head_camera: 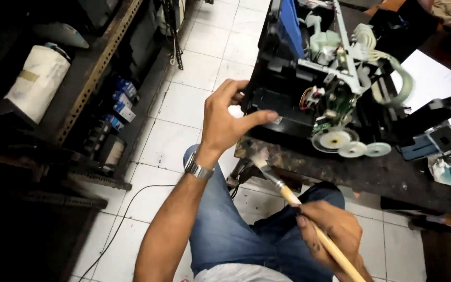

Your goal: Cleaning and reassembling internal printer components using a brush and manual manipulation of gears.

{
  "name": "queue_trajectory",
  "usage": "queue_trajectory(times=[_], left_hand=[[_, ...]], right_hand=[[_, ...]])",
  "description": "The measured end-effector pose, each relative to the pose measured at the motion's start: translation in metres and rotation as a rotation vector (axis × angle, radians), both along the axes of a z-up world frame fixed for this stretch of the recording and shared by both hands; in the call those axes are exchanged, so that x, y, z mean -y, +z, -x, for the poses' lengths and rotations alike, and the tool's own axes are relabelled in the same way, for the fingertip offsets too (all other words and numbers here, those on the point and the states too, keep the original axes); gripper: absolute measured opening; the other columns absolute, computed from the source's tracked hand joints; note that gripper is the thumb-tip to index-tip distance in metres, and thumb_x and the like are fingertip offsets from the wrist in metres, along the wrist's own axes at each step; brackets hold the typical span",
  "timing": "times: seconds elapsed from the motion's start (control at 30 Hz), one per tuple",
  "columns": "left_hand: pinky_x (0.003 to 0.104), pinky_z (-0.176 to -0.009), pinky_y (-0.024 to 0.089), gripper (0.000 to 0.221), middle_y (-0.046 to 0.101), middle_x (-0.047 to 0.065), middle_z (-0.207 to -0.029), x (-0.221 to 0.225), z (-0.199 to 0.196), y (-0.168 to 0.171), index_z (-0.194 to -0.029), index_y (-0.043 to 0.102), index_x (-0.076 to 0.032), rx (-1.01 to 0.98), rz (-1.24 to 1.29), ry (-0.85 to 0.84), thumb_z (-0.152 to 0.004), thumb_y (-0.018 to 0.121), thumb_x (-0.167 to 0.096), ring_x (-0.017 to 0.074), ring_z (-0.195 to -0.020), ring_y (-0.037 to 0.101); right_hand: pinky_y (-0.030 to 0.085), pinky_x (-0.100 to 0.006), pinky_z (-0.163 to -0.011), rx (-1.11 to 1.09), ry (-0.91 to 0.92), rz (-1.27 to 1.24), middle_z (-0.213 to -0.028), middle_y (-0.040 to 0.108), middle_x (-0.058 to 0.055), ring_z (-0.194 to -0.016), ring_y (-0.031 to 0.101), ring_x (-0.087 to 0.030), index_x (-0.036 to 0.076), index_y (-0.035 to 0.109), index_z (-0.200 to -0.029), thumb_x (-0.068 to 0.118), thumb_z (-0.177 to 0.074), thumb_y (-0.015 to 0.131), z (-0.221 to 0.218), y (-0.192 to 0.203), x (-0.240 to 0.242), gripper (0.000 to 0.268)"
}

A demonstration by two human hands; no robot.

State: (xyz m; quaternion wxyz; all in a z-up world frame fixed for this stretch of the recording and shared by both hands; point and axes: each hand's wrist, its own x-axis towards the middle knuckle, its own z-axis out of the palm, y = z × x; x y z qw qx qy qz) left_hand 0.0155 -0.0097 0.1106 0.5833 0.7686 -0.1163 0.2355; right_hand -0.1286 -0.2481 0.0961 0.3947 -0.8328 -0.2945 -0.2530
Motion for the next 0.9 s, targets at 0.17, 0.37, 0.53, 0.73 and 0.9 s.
queue_trajectory(times=[0.17, 0.37, 0.53, 0.73, 0.9], left_hand=[[0.031, -0.083, 0.056, 0.059, 0.065, 0.004, -0.105, -0.002, 0.003, -0.032, -0.116, 0.067, -0.005, 0.101, 0.040, -0.038, -0.073, 0.090, -0.037, 0.0170, -0.098, 0.064], [0.035, -0.087, 0.056, 0.069, 0.062, 0.014, -0.108, -0.009, 0.006, -0.073, -0.118, 0.062, 0.005, 0.173, -0.047, -0.037, -0.075, 0.084, -0.045, 0.0243, -0.101, 0.062], [0.040, -0.096, 0.053, 0.076, 0.058, 0.021, -0.121, -0.034, 0.003, -0.132, -0.122, 0.062, 0.010, 0.164, -0.089, -0.020, -0.072, 0.083, -0.043, 0.0317, -0.115, 0.058], [0.041, -0.113, 0.047, 0.068, 0.034, 0.013, -0.123, -0.055, -0.001, -0.182, -0.119, 0.044, 0.014, 0.027, 0.154, -0.048, -0.069, 0.083, -0.011, 0.0239, -0.120, 0.040], [0.039, -0.110, 0.049, 0.062, 0.039, 0.011, -0.118, -0.046, 0.015, -0.146, -0.125, 0.055, 0.012, -0.088, 0.108, -0.017, -0.074, 0.082, -0.011, 0.0247, -0.121, 0.045]], right_hand=[[0.055, -0.029, -0.052, -0.183, 0.015, -0.026, -0.072, 0.072, -0.008, -0.053, 0.068, -0.017, 0.002, 0.073, -0.093, 0.013, -0.092, 0.063, 0.016, 0.003, 0.017, 0.015], [0.055, -0.030, -0.053, -0.092, 0.128, -0.040, -0.073, 0.071, -0.007, -0.053, 0.068, -0.021, 0.005, 0.071, -0.087, 0.022, -0.095, 0.060, 0.020, -0.005, 0.042, 0.021], [0.035, -0.030, -0.043, -0.070, 0.149, -0.040, -0.058, 0.057, 0.002, -0.040, 0.045, -0.015, 0.010, 0.066, -0.074, 0.032, -0.101, 0.052, 0.024, -0.001, 0.085, 0.038], [0.046, -0.025, -0.041, -0.669, -0.475, -0.138, -0.044, 0.066, 0.002, -0.040, 0.060, -0.007, 0.012, 0.065, -0.053, 0.031, -0.085, 0.077, 0.020, -0.029, 0.158, 0.038], [0.039, -0.030, -0.048, -0.904, -0.838, -0.057, -0.045, 0.057, -0.001, -0.044, 0.047, -0.012, 0.011, 0.072, -0.059, 0.038, -0.089, 0.077, 0.007, -0.017, 0.212, 0.041]])
